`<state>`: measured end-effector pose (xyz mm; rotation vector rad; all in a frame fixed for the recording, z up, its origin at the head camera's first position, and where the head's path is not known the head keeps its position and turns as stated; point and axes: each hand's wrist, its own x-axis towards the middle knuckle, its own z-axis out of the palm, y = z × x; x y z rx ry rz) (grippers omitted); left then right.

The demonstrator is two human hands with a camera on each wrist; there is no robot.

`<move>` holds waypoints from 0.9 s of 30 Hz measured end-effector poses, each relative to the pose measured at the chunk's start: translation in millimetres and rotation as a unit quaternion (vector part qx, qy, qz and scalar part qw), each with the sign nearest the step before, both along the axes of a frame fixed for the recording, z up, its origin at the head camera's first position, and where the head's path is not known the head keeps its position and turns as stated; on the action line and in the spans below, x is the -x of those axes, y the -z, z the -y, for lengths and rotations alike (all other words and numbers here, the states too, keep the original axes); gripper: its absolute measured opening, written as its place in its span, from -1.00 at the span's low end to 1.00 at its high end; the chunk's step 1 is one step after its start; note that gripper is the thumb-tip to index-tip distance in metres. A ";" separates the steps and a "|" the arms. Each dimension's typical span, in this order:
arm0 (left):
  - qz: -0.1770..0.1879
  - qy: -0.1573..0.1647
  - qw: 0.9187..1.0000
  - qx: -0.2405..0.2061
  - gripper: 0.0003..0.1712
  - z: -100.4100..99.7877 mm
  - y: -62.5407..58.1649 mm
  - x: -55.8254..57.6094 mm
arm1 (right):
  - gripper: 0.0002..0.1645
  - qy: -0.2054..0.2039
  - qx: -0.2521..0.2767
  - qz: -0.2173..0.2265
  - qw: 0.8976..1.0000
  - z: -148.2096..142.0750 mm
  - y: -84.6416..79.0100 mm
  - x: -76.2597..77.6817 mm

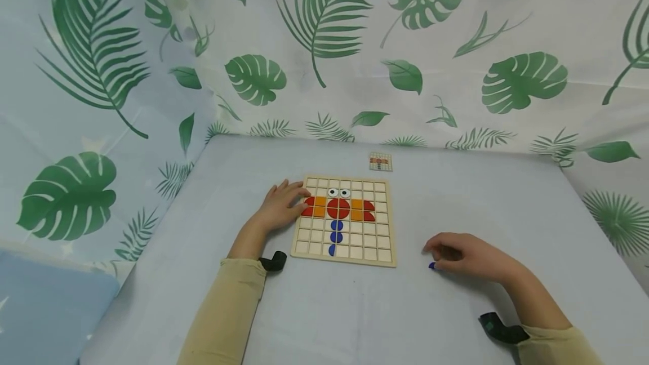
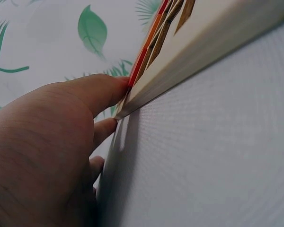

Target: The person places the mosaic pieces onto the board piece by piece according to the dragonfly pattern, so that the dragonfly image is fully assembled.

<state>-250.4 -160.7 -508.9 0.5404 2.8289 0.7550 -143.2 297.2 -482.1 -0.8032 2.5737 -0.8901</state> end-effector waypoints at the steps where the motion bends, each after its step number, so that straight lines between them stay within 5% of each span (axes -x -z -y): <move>1: -0.001 0.000 1.000 0.001 -0.62 0.3 0.2 0.0 | -0.70 -0.002 -0.003 -0.005 1.000 0.0 1.0 0.0; 27: -0.001 -0.002 1.000 -0.003 -0.62 0.3 0.2 -0.5 | -0.76 0.002 -0.010 -0.046 0.999 0.2 4.7 0.5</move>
